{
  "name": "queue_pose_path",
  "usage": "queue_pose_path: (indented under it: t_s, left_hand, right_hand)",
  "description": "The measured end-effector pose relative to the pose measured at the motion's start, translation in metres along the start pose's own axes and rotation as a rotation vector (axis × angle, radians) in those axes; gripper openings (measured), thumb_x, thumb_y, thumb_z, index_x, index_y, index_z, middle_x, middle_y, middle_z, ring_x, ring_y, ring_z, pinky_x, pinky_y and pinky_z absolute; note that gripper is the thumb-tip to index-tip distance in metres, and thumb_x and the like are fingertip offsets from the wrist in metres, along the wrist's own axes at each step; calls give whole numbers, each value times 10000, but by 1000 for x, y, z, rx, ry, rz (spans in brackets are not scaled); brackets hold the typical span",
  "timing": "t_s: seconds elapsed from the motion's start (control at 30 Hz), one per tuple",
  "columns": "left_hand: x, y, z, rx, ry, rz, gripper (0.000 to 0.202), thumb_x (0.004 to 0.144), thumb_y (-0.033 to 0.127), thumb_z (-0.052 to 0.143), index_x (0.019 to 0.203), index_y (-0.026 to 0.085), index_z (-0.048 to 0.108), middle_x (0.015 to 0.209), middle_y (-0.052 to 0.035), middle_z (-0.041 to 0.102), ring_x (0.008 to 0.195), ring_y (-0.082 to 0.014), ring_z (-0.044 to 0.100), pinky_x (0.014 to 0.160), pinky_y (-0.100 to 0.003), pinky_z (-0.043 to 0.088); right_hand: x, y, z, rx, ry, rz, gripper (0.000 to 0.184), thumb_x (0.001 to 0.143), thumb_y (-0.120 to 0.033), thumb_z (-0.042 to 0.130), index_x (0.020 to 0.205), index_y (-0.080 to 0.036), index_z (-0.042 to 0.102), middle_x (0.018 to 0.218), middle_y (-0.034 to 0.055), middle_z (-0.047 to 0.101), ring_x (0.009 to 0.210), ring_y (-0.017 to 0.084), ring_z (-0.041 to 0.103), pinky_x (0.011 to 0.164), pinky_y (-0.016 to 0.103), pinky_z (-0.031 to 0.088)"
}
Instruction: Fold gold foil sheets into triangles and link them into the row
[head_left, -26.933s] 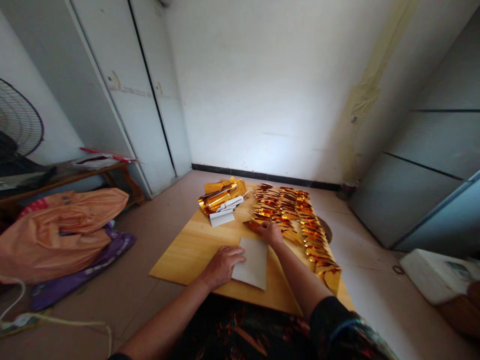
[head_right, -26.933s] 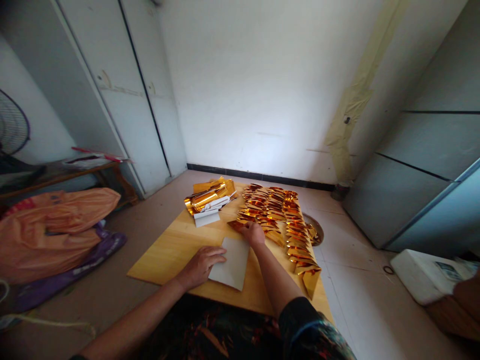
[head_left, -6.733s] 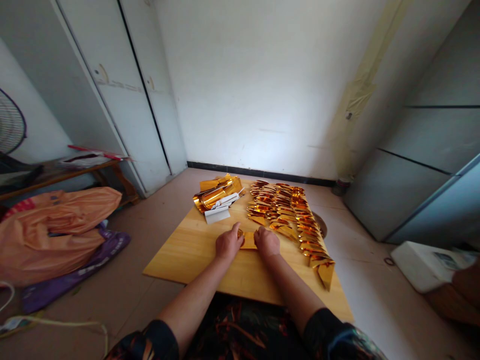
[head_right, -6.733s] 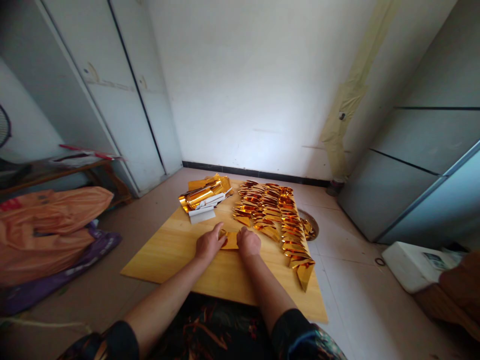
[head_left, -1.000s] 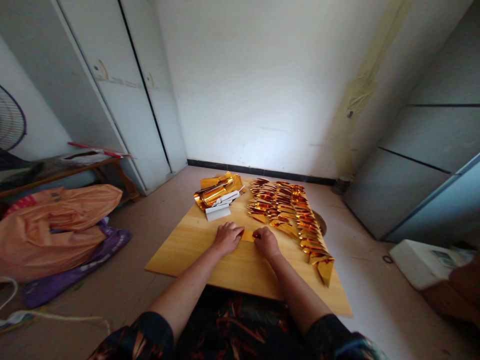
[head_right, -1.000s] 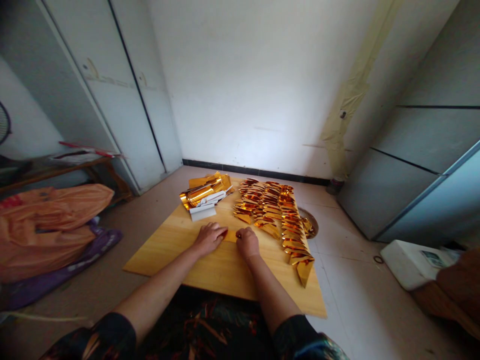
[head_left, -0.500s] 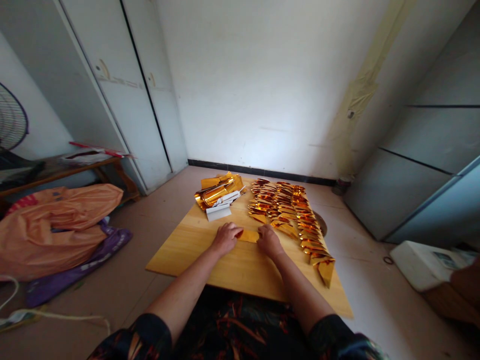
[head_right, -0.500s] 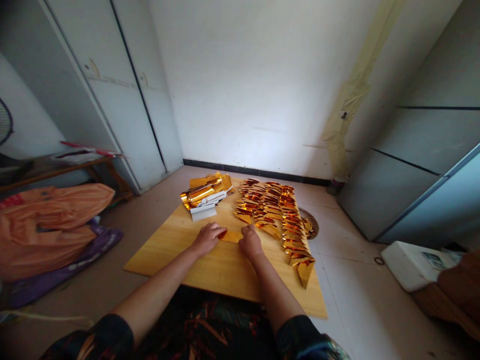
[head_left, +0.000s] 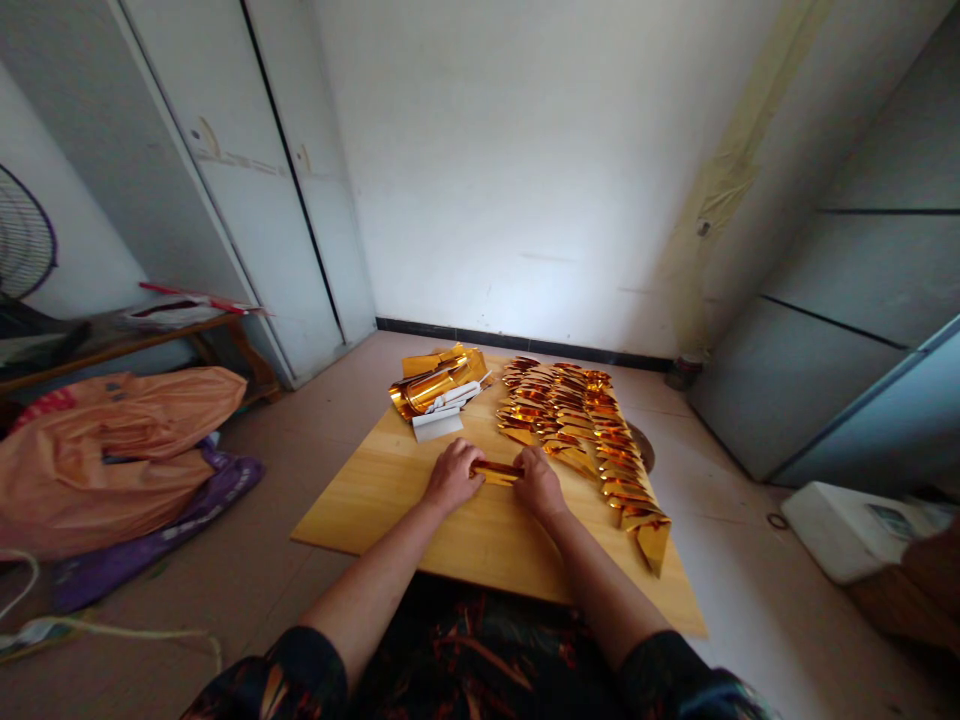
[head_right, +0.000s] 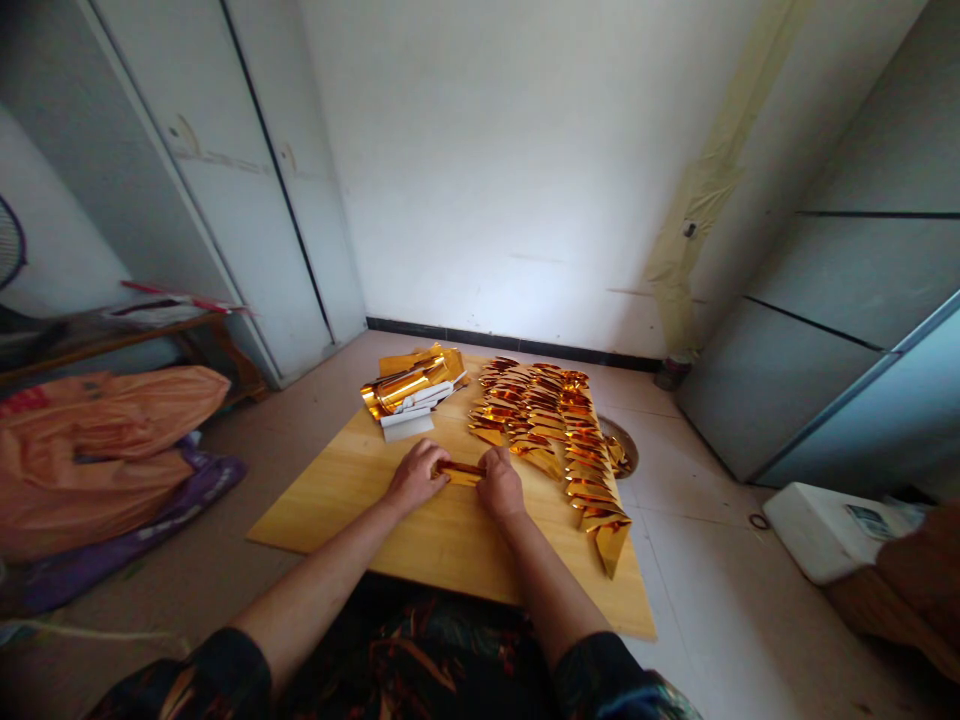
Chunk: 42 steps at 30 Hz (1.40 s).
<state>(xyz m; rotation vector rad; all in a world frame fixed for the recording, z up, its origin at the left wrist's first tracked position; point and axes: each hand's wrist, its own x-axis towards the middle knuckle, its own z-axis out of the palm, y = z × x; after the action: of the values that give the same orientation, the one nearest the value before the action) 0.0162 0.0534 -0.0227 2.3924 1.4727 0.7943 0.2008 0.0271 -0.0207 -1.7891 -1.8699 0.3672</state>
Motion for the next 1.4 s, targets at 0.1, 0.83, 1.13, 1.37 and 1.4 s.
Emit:
queue_pose_path:
  t_s: [0.1, 0.83, 1.13, 1.37, 1.4]
  left_hand:
    - [-3, 2, -1, 6, 24, 34, 130, 708, 117, 596, 808, 200, 594, 931, -37, 559, 938, -181, 520, 838, -297, 423]
    - [-31, 7, -17, -7, -84, 287, 118, 709, 96, 563, 750, 199, 601, 832, -29, 675, 824, -178, 591, 797, -307, 429]
    - [-32, -2, -10, -31, -6, 294, 152, 853, 171, 495, 757, 180, 612, 827, -37, 652, 817, -163, 571, 772, -280, 445]
    - [-25, 7, -7, 77, -25, 109, 175, 838, 168, 507, 674, 169, 571, 796, -45, 588, 807, -163, 531, 733, -261, 415]
    - [-24, 8, -7, 93, -36, 86, 170, 834, 168, 508, 675, 170, 568, 801, -44, 583, 810, -160, 533, 727, -257, 411]
  right_hand:
    - [-2, -2, -1, -3, 20, -21, 213, 671, -31, 438, 751, -198, 543, 911, 15, 541, 718, 115, 511, 643, 205, 377]
    - [-32, 13, -20, -80, -84, -388, 195, 781, -106, 519, 865, -214, 657, 879, 28, 633, 863, 162, 537, 758, 255, 345]
    - [-22, 12, -24, -35, -138, -337, 212, 890, -222, 483, 812, -194, 679, 833, 31, 641, 772, 130, 566, 719, 219, 386]
    - [-15, -3, -20, -175, -160, -88, 233, 881, -283, 477, 833, -220, 696, 872, 29, 677, 789, 132, 591, 672, 206, 352]
    - [-14, -5, -20, -198, -161, -63, 231, 875, -286, 479, 838, -223, 698, 880, 30, 680, 785, 134, 593, 662, 209, 346]
